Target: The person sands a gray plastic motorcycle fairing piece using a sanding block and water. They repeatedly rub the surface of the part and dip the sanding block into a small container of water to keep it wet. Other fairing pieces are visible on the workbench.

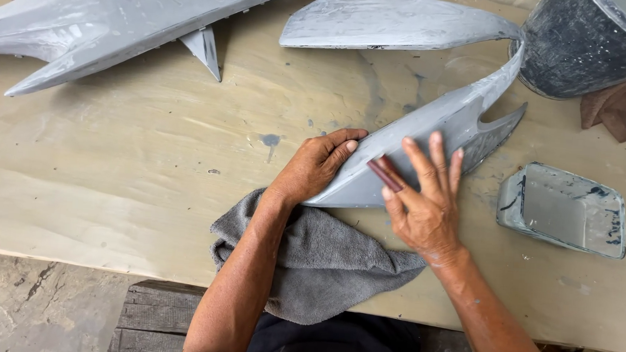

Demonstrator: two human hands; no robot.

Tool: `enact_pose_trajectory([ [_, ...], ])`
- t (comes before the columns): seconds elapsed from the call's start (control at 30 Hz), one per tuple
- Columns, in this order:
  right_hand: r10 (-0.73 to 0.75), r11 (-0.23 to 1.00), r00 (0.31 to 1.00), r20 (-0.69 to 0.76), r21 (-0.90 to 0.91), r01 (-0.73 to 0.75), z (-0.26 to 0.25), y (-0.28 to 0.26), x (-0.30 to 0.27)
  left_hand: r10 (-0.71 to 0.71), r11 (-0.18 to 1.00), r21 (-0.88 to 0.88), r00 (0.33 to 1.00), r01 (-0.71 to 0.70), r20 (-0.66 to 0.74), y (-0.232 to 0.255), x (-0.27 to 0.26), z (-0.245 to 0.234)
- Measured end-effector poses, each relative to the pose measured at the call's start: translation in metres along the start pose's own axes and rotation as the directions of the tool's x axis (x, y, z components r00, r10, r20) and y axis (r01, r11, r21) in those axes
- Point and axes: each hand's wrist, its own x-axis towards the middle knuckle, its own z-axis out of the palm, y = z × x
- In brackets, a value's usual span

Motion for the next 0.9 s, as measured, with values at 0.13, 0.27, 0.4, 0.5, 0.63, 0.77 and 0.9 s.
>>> enact_pose_trajectory([
  [0.13, -0.083, 0.996, 0.995, 0.062, -0.014, 0.084, 0.009, -0.043, -0.006, -0.001, 1.000, -0.004, 1.000, 0.001, 0.008, 0.000, -0.001, 0.000],
  [0.27, -0.066, 0.998, 0.997, 0.043, -0.018, 0.067, 0.008, -0.032, -0.006, 0.007, 1.000, -0.003, 1.000, -0.007, 0.002, -0.001, 0.001, 0.000],
  [0.4, 0.050, 0.997, 0.997, -0.061, -0.063, -0.054, -0.004, -0.019, 0.005, 0.016, 1.000, -0.027, 1.000, -0.016, -0.017, -0.008, 0.002, 0.001],
  [0.5, -0.046, 0.997, 0.999, -0.001, -0.061, 0.046, 0.013, -0.041, -0.005, 0.019, 0.999, -0.038, 1.000, -0.019, -0.008, -0.016, 0.005, 0.000],
  [0.63, -0.086, 0.996, 0.995, 0.047, -0.007, 0.086, 0.011, -0.062, -0.007, 0.028, 0.999, -0.036, 1.000, -0.028, -0.013, -0.013, 0.004, -0.001],
  [0.77, -0.009, 0.998, 1.000, -0.012, -0.064, 0.008, -0.008, -0.052, 0.008, 0.033, 0.998, -0.050, 0.999, -0.034, -0.021, -0.016, 0.004, 0.000],
  [0.9, -0.047, 0.997, 0.999, -0.003, -0.058, 0.047, 0.012, -0.055, -0.003, 0.035, 0.994, -0.106, 0.999, -0.037, -0.025, -0.027, 0.007, 0.000],
])
